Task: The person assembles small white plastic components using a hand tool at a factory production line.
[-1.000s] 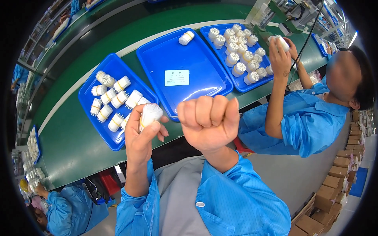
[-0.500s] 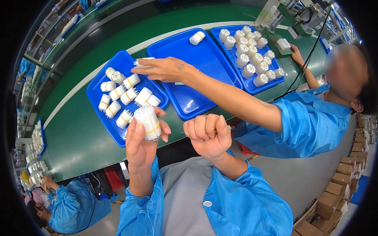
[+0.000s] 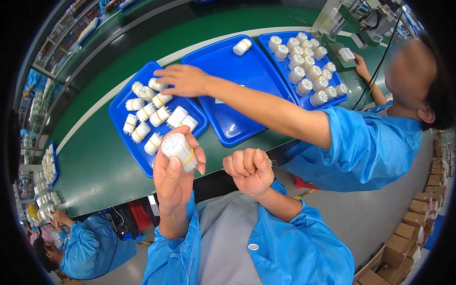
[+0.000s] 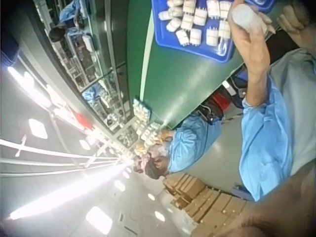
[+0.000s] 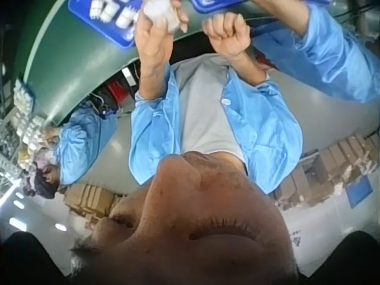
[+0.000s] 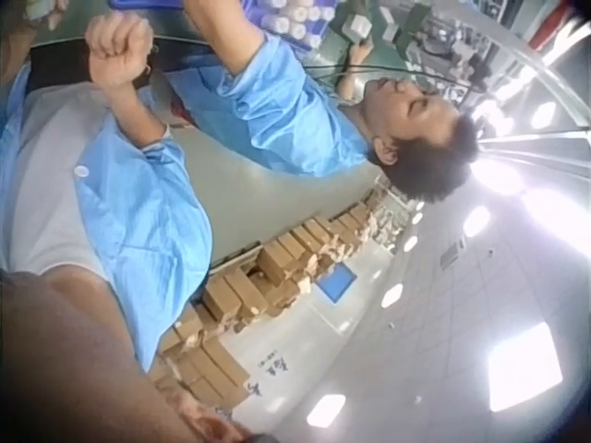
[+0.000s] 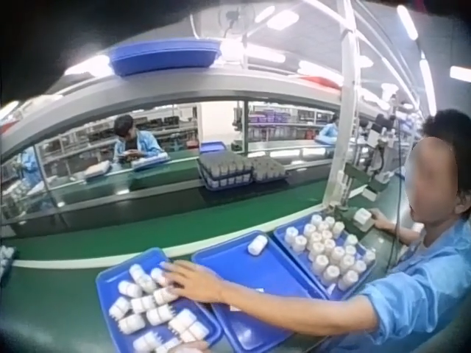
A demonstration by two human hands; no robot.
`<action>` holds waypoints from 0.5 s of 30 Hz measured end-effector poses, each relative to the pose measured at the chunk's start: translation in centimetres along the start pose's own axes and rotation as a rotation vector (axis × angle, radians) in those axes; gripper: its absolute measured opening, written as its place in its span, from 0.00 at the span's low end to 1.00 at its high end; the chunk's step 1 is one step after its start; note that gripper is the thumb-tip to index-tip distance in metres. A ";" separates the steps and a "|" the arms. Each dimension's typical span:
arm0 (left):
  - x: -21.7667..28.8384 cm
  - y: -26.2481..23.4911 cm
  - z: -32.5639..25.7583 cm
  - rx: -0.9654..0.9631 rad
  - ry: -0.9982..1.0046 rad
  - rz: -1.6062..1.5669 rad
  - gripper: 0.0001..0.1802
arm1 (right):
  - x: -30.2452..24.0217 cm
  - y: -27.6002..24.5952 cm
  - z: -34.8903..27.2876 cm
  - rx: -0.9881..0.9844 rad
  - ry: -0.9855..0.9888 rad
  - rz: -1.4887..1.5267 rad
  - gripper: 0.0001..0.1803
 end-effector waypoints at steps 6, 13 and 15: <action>-0.2 -0.1 -0.1 0.011 -0.030 -0.085 0.35 | 0.4 -0.4 -0.4 0.018 0.030 -0.022 0.27; -0.4 -0.4 -0.3 -0.064 -0.041 -0.232 0.34 | 0.7 -0.3 -0.7 0.042 0.051 -0.013 0.27; -0.3 -0.2 -0.3 -0.021 -0.050 -0.189 0.35 | 0.7 -0.3 -0.7 0.034 0.057 -0.015 0.27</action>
Point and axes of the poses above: each hand's wrist, its own z-axis towards the middle knuckle, its own y-axis out of the palm, x = y × z, the point moved 7 cm from there along z, towards the middle knuckle, and after that the axes turned 8 degrees about -x, right-handed, at the moved point
